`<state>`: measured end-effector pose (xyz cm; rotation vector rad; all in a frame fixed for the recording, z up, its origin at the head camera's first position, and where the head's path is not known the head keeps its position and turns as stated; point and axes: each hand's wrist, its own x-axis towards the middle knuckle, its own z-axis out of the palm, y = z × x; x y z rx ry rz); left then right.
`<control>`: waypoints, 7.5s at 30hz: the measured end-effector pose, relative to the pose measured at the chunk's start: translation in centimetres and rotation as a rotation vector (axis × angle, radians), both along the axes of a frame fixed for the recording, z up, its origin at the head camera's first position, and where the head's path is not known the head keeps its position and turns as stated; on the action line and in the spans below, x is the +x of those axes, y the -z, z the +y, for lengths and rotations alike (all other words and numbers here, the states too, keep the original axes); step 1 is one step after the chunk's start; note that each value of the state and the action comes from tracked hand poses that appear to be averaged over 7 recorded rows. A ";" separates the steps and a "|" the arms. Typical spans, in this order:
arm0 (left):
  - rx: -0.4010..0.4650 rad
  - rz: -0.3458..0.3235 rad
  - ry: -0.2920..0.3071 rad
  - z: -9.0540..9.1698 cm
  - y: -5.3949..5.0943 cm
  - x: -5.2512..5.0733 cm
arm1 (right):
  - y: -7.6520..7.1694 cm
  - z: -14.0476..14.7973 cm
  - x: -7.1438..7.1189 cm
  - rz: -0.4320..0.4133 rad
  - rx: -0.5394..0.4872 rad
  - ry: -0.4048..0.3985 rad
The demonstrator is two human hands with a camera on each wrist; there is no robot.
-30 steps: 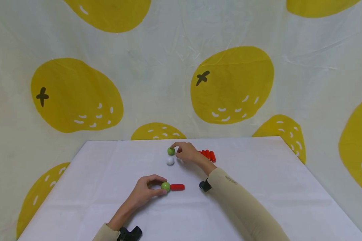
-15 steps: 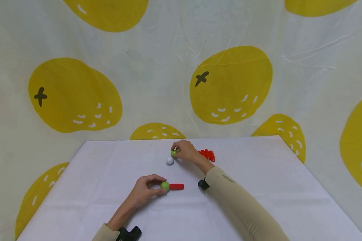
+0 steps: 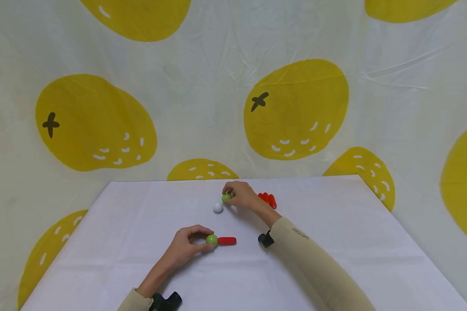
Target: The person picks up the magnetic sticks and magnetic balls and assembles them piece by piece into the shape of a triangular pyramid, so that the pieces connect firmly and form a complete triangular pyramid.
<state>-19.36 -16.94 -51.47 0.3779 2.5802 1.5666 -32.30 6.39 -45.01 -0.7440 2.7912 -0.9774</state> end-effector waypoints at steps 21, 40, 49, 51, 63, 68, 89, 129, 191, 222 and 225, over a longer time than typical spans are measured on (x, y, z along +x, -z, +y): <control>0.040 0.056 0.074 -0.4 0.0 0.0 | -1.6 3.2 4.1 -0.111 -0.148 -0.046; 0.011 0.019 0.036 -0.1 -0.3 0.4 | -0.6 6.4 8.7 -0.213 -0.204 -0.104; 0.020 0.034 0.048 -0.3 -0.3 0.3 | 0.8 6.7 9.8 -0.255 -0.230 -0.141; 0.025 0.043 0.053 -0.3 -0.2 0.2 | 1.0 6.7 9.8 -0.274 -0.229 -0.138; 0.029 0.027 0.053 -0.3 -0.3 0.1 | 1.6 6.1 9.7 -0.323 -0.209 -0.122; 0.034 0.016 0.052 -0.3 -0.2 0.1 | 1.6 5.9 9.8 -0.320 -0.193 -0.114; 0.043 0.053 0.057 -0.2 0.2 0.2 | 1.6 6.0 10.0 -0.300 -0.176 -0.101; 0.031 0.044 0.058 -0.4 0.2 0.4 | -1.2 11.1 6.5 -0.186 -0.254 0.121; 0.042 0.061 0.081 -0.5 0.1 0.1 | 1.3 14.6 -0.3 -0.439 -0.246 0.267; 0.044 0.084 0.080 -0.7 1.1 0.0 | -0.5 10.8 2.8 -0.345 -0.337 -0.013; 0.050 0.089 0.082 -0.7 1.3 0.0 | -0.4 9.9 3.1 -0.327 -0.327 -0.038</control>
